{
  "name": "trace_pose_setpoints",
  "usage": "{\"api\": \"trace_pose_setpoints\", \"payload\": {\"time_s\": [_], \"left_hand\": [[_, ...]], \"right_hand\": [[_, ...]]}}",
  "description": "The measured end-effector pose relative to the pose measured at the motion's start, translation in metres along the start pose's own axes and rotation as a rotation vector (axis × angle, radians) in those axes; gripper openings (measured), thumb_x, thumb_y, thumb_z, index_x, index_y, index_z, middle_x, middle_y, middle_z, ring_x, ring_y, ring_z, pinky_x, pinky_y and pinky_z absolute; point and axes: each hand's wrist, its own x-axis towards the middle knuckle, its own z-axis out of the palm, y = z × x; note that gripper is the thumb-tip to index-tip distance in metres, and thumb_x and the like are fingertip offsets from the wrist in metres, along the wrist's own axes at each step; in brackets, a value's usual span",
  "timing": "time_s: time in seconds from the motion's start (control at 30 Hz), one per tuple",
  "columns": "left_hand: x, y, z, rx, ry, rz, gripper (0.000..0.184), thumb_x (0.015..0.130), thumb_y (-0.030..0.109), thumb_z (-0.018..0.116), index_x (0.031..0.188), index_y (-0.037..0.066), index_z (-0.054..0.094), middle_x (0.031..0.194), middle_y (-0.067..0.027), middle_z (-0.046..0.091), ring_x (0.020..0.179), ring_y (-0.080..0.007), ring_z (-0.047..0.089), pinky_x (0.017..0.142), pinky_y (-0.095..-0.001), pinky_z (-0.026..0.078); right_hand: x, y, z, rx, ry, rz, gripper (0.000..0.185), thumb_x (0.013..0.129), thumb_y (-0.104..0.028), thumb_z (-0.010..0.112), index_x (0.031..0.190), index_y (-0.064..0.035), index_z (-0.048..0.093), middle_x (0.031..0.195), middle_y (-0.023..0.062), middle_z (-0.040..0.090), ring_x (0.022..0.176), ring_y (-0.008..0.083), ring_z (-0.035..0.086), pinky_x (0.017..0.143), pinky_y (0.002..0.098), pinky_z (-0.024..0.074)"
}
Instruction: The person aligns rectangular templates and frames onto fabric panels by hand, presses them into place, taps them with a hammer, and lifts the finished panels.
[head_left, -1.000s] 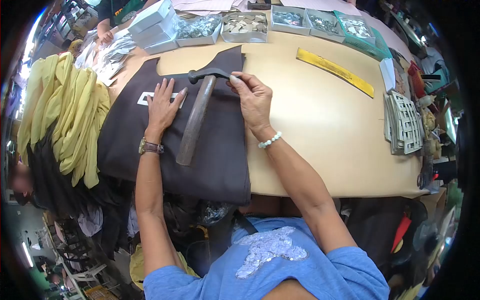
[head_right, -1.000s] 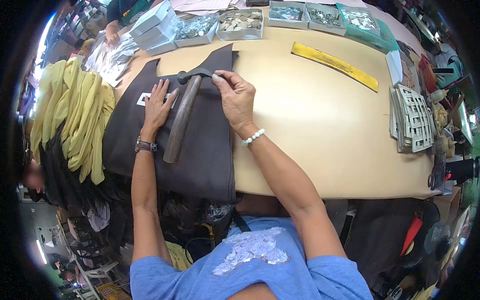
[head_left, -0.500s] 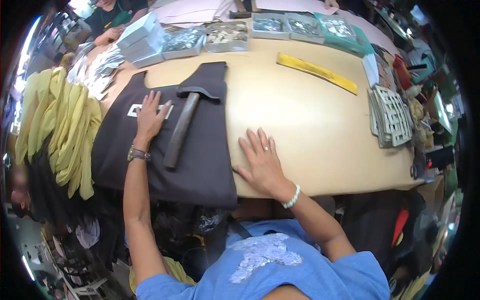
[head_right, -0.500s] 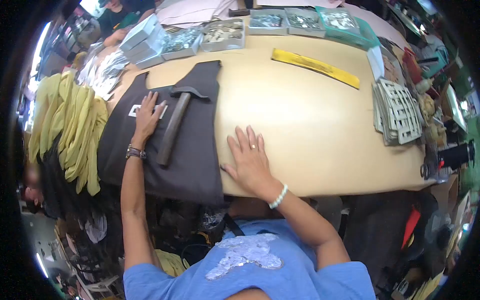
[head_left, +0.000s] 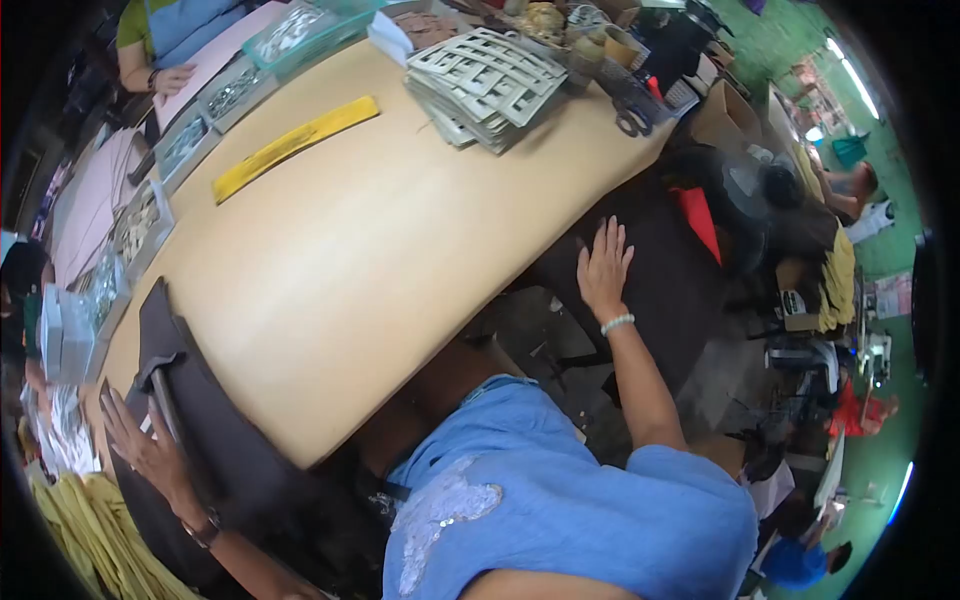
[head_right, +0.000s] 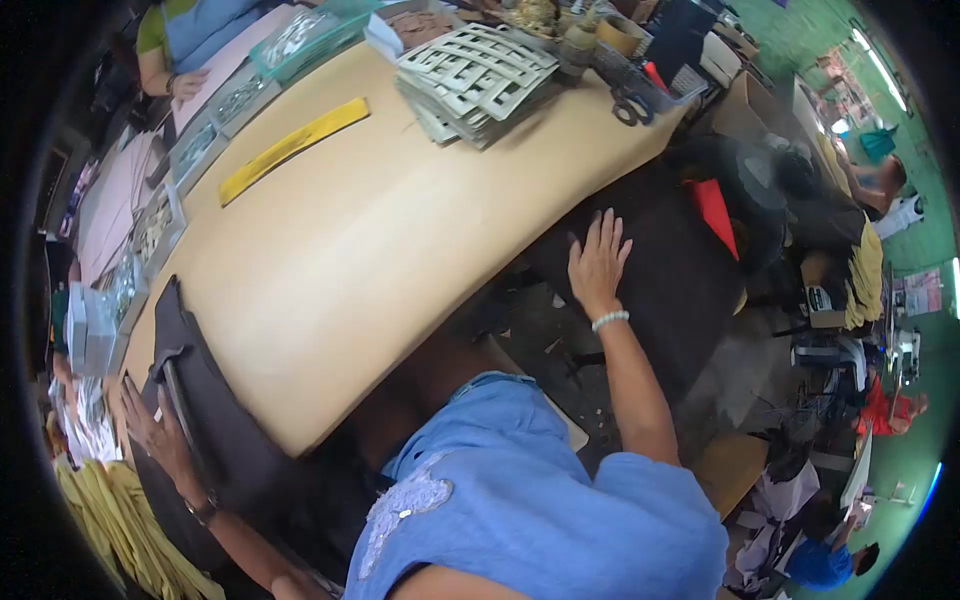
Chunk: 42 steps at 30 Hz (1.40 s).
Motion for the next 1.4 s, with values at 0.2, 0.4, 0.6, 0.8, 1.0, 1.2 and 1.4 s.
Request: {"api": "trace_pose_setpoints", "payload": {"time_s": [0.2,0.4,0.6,0.8,1.0,1.2,1.4], "left_hand": [[-0.014,0.126,-0.053,-0.290,-0.062,0.157,0.059,0.088,0.024,0.058,0.140,0.007,0.036,0.147,-0.0138,0.031,0.137,-0.0325,0.025,0.109,-0.0520,0.017],[-0.048,0.217,-0.042,-0.804,-0.287,0.076,0.058,0.083,0.009,0.061,0.137,0.003,0.039,0.144,-0.0176,0.034,0.135,-0.0332,0.029,0.109,-0.0417,0.024],[-0.060,0.261,-0.038,-0.928,-0.388,0.113,0.059,0.082,0.007,0.062,0.136,0.002,0.040,0.143,-0.0199,0.035,0.133,-0.0319,0.032,0.109,-0.0402,0.027],[-0.057,0.277,-0.039,-1.228,-0.462,0.092,0.056,0.082,0.006,0.062,0.134,0.000,0.042,0.141,-0.0182,0.039,0.131,-0.0304,0.036,0.108,-0.0390,0.028],[-0.027,0.314,-0.065,-1.674,-0.513,0.249,0.104,0.064,0.032,0.083,0.144,0.003,0.022,0.144,-0.0210,0.033,0.133,-0.0318,0.033,0.109,-0.0397,0.026],[-0.034,0.296,-0.063,-2.061,-0.635,-0.339,0.108,0.066,0.020,0.080,0.145,0.000,0.009,0.137,-0.0162,0.036,0.127,-0.0257,0.036,0.105,-0.0399,0.031],[-0.027,0.272,-0.042,-2.034,-0.516,-0.698,0.084,0.087,0.003,0.056,0.146,0.005,-0.003,0.120,-0.0149,0.049,0.089,-0.0123,0.054,0.075,-0.0223,0.047]], "right_hand": [[0.044,0.030,0.050,0.099,-0.014,0.000,0.046,0.093,-0.029,0.047,0.134,-0.0087,0.044,0.141,0.0149,0.039,0.130,0.0400,0.033,0.104,0.0574,0.0256],[0.042,0.040,0.065,0.207,0.060,0.009,0.035,0.094,-0.024,0.045,0.126,-0.0145,0.055,0.137,0.0084,0.046,0.128,0.0338,0.039,0.103,0.0531,0.0291],[0.068,0.081,0.032,0.881,-0.015,0.760,0.043,0.093,-0.032,0.050,0.121,0.0015,0.055,0.126,0.0168,0.055,0.114,0.0240,0.053,0.094,0.0345,0.0380],[0.098,0.058,-0.118,1.621,0.509,0.765,0.047,0.091,-0.035,0.056,0.120,0.0029,0.055,0.121,0.0111,0.057,0.110,0.0208,0.054,0.096,0.0328,0.0402],[0.087,-0.098,-0.165,1.953,0.130,0.207,0.038,0.097,-0.025,0.046,0.124,0.0006,0.051,0.123,0.0113,0.055,0.112,0.0213,0.053,0.097,0.0317,0.0408],[0.052,-0.257,-0.155,1.515,-0.719,-0.673,0.052,0.100,-0.032,0.034,0.136,0.0054,0.035,0.142,0.0178,0.037,0.136,0.0256,0.028,0.111,0.0320,0.0204],[0.047,-0.264,-0.089,0.831,-0.497,-0.738,0.057,0.096,-0.041,0.039,0.138,-0.0012,0.036,0.145,0.0243,0.028,0.135,0.0417,0.024,0.109,0.0521,0.0207]]}}
